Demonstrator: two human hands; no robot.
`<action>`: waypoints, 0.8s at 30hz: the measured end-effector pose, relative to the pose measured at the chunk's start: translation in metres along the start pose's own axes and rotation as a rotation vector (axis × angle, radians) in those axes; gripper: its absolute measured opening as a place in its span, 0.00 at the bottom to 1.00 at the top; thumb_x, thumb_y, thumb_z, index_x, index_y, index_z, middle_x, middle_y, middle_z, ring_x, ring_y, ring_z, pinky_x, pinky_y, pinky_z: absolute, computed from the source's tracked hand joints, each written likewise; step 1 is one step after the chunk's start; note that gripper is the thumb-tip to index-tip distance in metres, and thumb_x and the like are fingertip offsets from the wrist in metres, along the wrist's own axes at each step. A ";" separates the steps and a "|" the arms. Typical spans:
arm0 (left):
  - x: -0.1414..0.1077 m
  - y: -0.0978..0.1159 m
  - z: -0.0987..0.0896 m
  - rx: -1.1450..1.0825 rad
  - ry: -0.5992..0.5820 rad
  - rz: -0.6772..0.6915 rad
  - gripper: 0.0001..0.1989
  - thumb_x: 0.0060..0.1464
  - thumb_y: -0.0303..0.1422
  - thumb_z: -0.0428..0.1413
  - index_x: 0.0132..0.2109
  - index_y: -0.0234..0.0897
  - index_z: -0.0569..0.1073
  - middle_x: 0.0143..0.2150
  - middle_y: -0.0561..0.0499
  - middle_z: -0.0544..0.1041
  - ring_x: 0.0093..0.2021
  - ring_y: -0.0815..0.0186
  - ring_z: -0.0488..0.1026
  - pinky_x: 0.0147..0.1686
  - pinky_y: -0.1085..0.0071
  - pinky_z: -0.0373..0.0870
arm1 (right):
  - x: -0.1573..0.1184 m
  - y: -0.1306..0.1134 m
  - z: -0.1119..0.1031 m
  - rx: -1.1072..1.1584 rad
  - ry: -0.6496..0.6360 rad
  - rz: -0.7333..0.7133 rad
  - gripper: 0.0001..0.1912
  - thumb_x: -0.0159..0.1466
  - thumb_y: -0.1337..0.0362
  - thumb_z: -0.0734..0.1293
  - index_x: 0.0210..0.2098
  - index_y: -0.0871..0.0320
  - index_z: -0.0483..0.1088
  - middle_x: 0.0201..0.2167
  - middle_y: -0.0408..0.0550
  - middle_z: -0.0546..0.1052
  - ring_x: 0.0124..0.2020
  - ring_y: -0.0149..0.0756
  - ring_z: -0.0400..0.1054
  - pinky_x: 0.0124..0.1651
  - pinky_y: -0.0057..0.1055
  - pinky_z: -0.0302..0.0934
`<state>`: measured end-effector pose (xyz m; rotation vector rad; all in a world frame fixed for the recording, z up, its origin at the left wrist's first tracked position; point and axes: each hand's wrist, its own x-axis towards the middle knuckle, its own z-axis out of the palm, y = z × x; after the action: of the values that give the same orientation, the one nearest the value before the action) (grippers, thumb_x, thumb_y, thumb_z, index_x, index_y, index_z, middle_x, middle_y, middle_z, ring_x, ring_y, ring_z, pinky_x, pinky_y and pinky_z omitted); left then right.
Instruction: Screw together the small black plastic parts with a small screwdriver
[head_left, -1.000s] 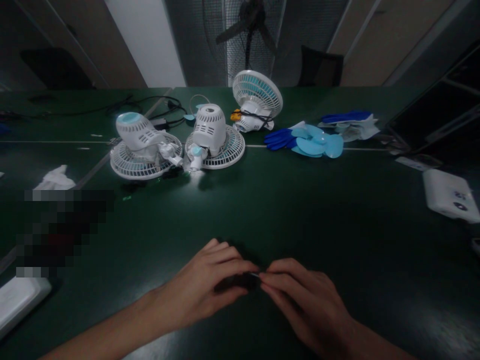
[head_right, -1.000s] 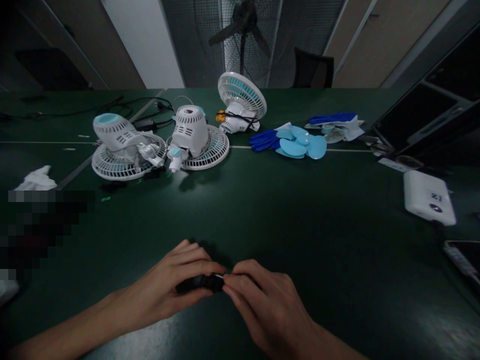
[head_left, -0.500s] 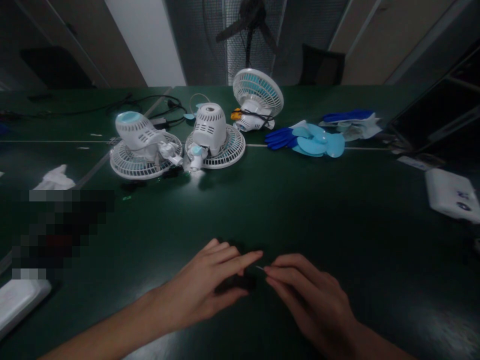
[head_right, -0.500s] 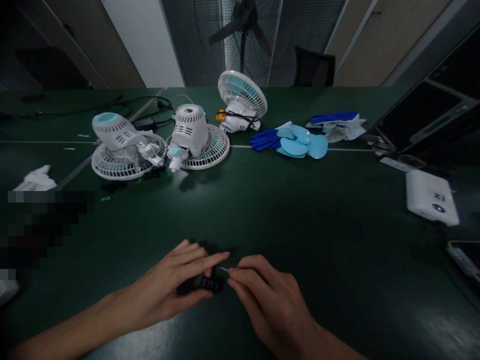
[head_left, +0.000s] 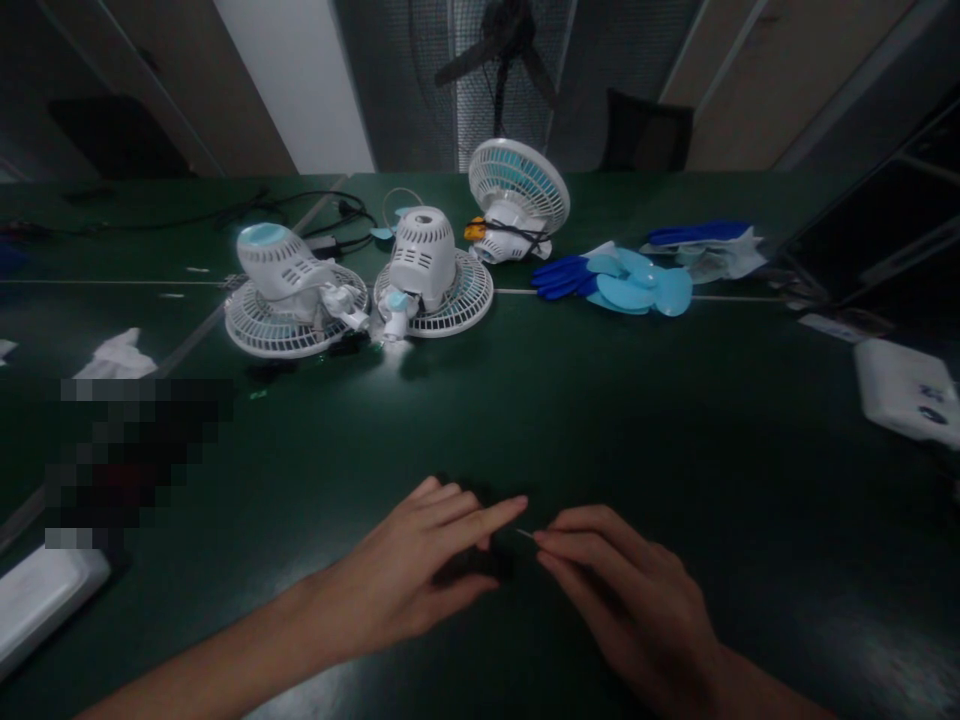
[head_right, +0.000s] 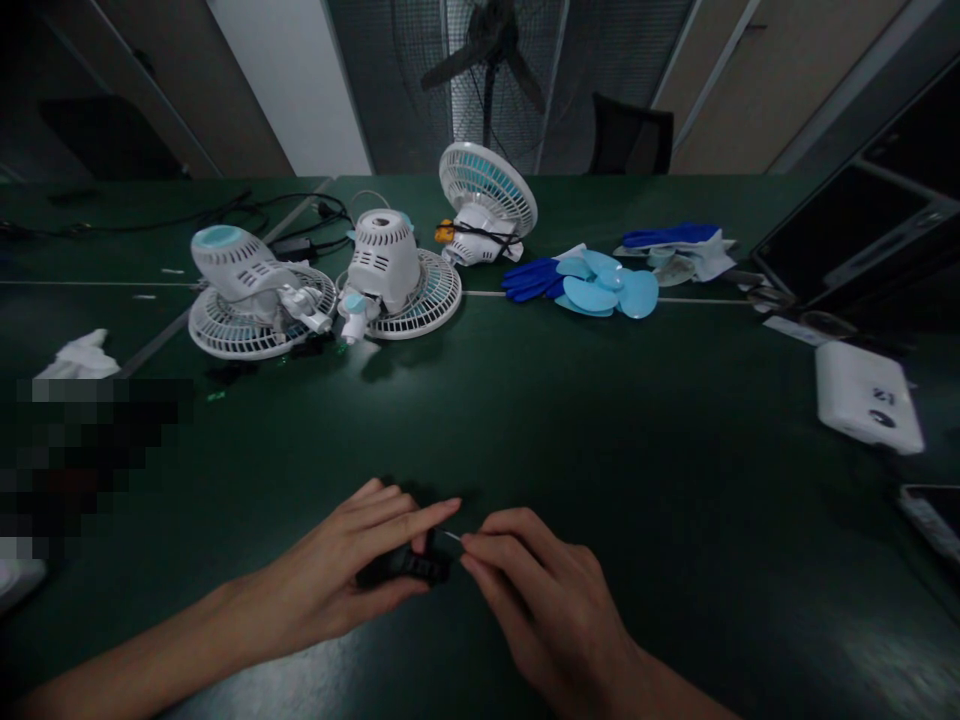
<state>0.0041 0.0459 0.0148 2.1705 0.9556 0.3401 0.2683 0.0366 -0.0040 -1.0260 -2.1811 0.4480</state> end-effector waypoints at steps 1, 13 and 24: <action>0.000 0.000 0.000 -0.004 -0.001 -0.003 0.37 0.67 0.30 0.59 0.76 0.52 0.53 0.49 0.52 0.76 0.48 0.63 0.71 0.49 0.64 0.59 | 0.000 0.000 0.000 -0.001 0.004 0.002 0.12 0.78 0.62 0.59 0.47 0.53 0.75 0.39 0.46 0.81 0.33 0.30 0.80 0.33 0.24 0.73; 0.001 0.002 -0.002 0.028 0.010 0.024 0.29 0.68 0.32 0.59 0.72 0.48 0.61 0.48 0.49 0.77 0.47 0.61 0.71 0.47 0.64 0.62 | 0.002 0.002 -0.003 0.032 0.073 0.061 0.07 0.74 0.64 0.64 0.44 0.53 0.76 0.38 0.46 0.80 0.34 0.31 0.80 0.36 0.24 0.76; 0.002 0.003 -0.003 0.012 -0.002 -0.002 0.28 0.68 0.32 0.60 0.70 0.47 0.62 0.48 0.52 0.76 0.47 0.62 0.71 0.48 0.63 0.61 | 0.005 0.004 -0.006 0.094 0.061 0.062 0.07 0.72 0.69 0.66 0.45 0.55 0.75 0.39 0.46 0.79 0.35 0.31 0.79 0.36 0.24 0.75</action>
<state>0.0057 0.0474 0.0192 2.1807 0.9609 0.3325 0.2719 0.0431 0.0005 -1.0439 -2.0592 0.5359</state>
